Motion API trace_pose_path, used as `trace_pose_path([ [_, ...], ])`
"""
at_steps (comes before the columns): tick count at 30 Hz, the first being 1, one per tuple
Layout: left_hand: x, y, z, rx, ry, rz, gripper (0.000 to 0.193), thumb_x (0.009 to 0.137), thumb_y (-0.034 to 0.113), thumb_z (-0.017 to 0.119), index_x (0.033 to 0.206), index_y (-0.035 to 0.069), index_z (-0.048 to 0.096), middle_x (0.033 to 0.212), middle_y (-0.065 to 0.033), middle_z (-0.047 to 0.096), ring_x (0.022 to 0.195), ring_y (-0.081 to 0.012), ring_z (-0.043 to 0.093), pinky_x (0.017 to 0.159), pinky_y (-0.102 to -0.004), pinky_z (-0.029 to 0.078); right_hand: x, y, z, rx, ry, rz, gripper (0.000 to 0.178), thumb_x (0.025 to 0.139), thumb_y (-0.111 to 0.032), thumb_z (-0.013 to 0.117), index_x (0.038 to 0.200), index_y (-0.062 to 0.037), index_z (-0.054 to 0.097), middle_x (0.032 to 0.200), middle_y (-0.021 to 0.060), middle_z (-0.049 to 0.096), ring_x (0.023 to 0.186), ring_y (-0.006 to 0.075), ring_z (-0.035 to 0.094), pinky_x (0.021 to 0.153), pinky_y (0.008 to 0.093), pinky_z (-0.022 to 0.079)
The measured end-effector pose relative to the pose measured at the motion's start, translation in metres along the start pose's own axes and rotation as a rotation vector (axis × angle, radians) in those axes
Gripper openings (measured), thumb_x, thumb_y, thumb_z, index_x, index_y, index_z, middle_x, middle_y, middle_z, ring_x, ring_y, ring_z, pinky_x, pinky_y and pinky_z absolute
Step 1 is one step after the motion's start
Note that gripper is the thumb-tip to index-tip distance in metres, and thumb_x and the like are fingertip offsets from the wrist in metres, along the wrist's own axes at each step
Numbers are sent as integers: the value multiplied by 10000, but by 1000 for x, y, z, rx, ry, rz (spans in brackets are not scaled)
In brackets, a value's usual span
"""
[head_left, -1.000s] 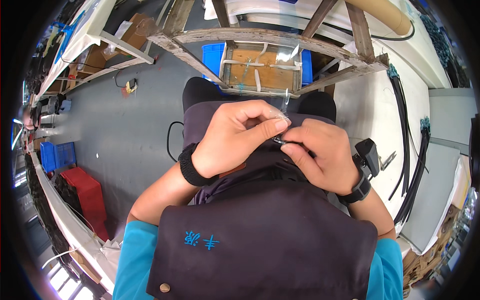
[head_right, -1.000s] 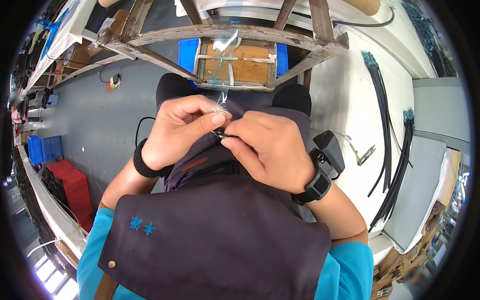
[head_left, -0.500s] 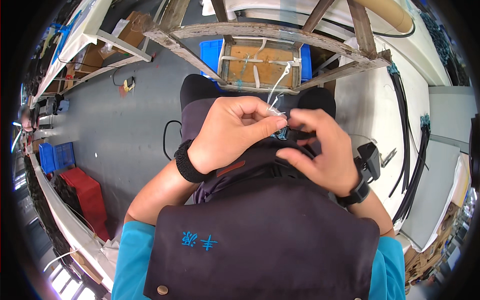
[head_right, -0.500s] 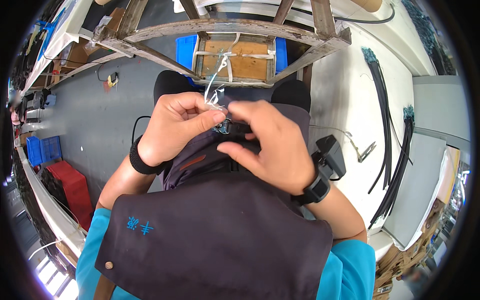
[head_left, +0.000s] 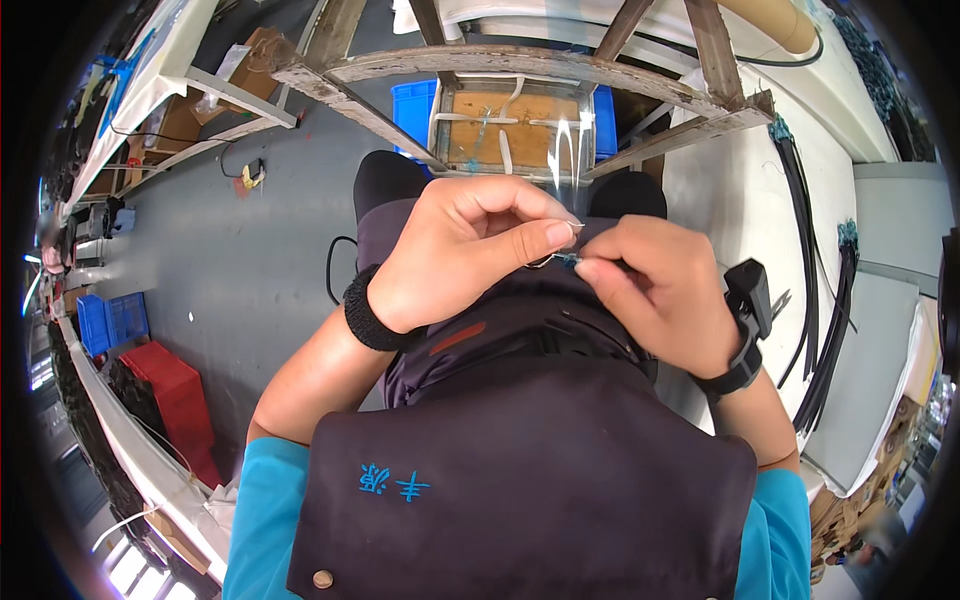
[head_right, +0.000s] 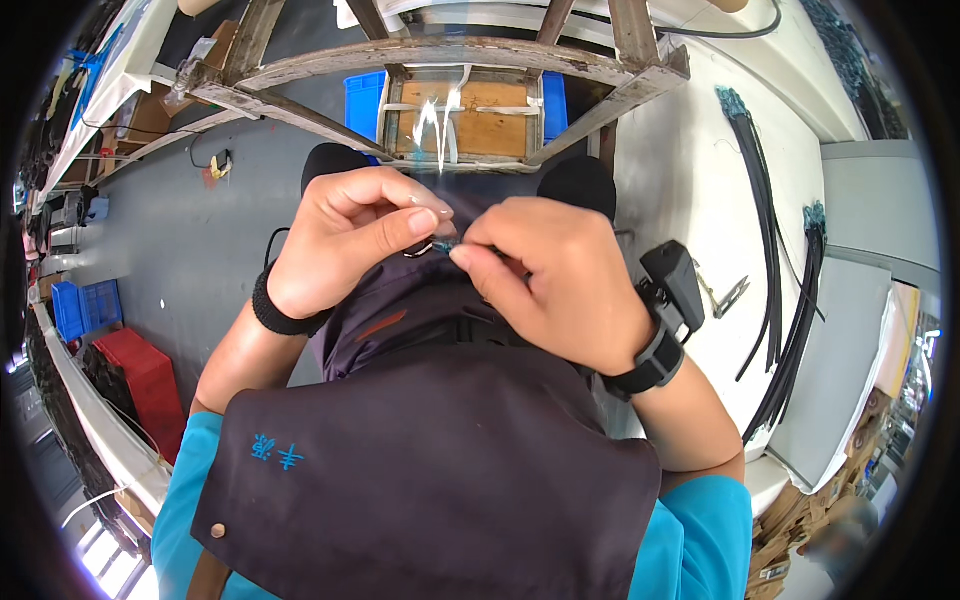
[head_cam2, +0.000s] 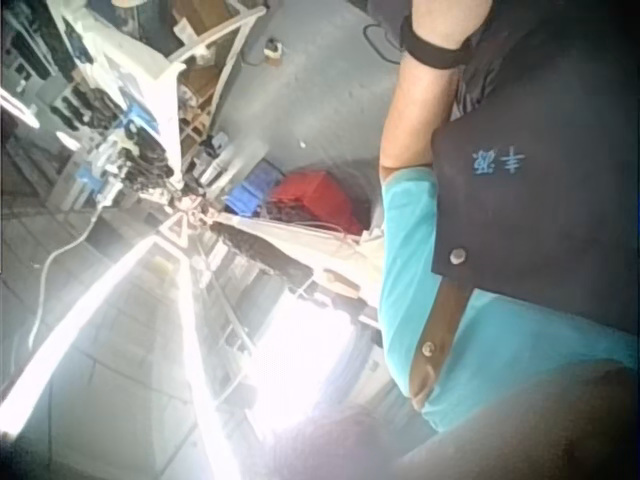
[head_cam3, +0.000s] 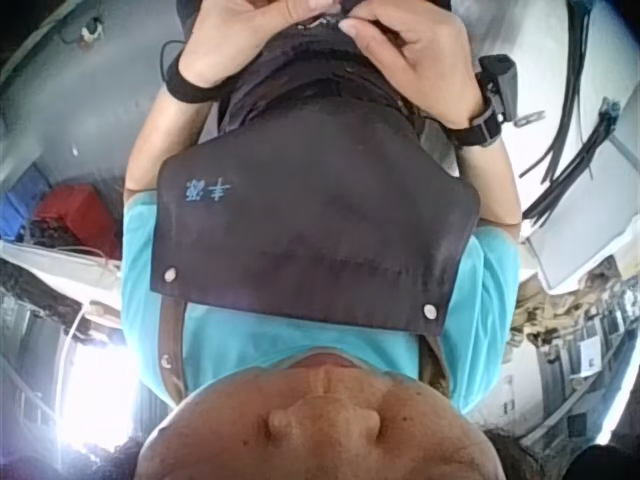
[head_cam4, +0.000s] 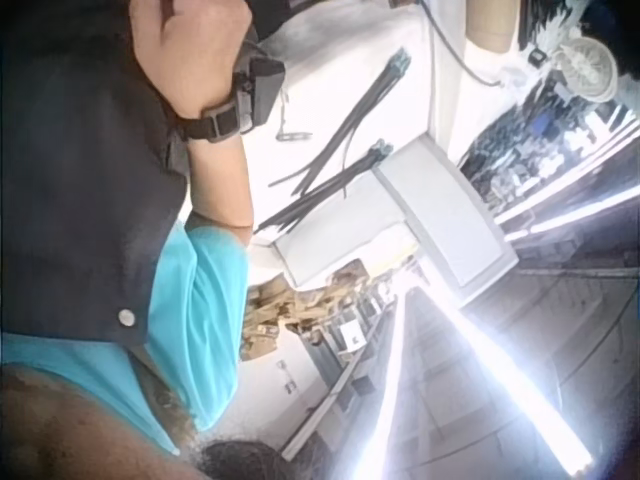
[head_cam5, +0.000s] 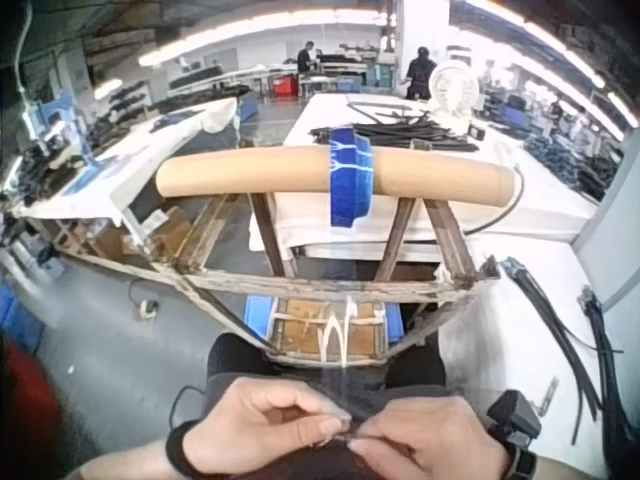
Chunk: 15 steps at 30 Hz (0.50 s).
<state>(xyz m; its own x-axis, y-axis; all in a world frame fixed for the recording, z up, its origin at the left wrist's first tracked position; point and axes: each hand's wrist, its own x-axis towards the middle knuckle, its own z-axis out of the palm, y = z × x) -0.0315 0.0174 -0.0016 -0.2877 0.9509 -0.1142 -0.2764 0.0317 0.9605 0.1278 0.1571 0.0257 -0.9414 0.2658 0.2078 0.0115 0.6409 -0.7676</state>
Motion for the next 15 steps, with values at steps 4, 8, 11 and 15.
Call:
trace_pose_path([
  [4,-2,-1,2,50,-33,106,151,812,-32,673,957,-21,630,947,-94,656,875,-133,623,804,-267,511,6,8,-2,146,-88,207,180,847,-134,621,719,-12,588,570,95,487,486,156,469,464,295,361],
  [8,-7,-3,5,58,32,18,194,787,-71,681,966,-22,625,971,-90,652,874,-132,623,814,-264,514,9,7,-8,412,-264,503,224,898,-195,600,774,-7,599,612,20,536,567,54,454,503,245,364],
  [11,-9,-3,4,38,100,103,196,791,-96,659,971,-29,621,967,-89,648,899,-157,639,828,-276,518,0,-5,-5,696,-215,599,192,907,-184,602,828,-9,609,713,-4,580,656,34,499,556,224,400],
  [15,-14,-12,2,-168,45,216,232,794,-96,647,1004,-1,615,984,-100,629,946,-236,648,861,-355,527,-24,-2,8,290,105,120,150,776,-31,708,890,-11,613,811,83,622,711,142,595,622,239,460],
])
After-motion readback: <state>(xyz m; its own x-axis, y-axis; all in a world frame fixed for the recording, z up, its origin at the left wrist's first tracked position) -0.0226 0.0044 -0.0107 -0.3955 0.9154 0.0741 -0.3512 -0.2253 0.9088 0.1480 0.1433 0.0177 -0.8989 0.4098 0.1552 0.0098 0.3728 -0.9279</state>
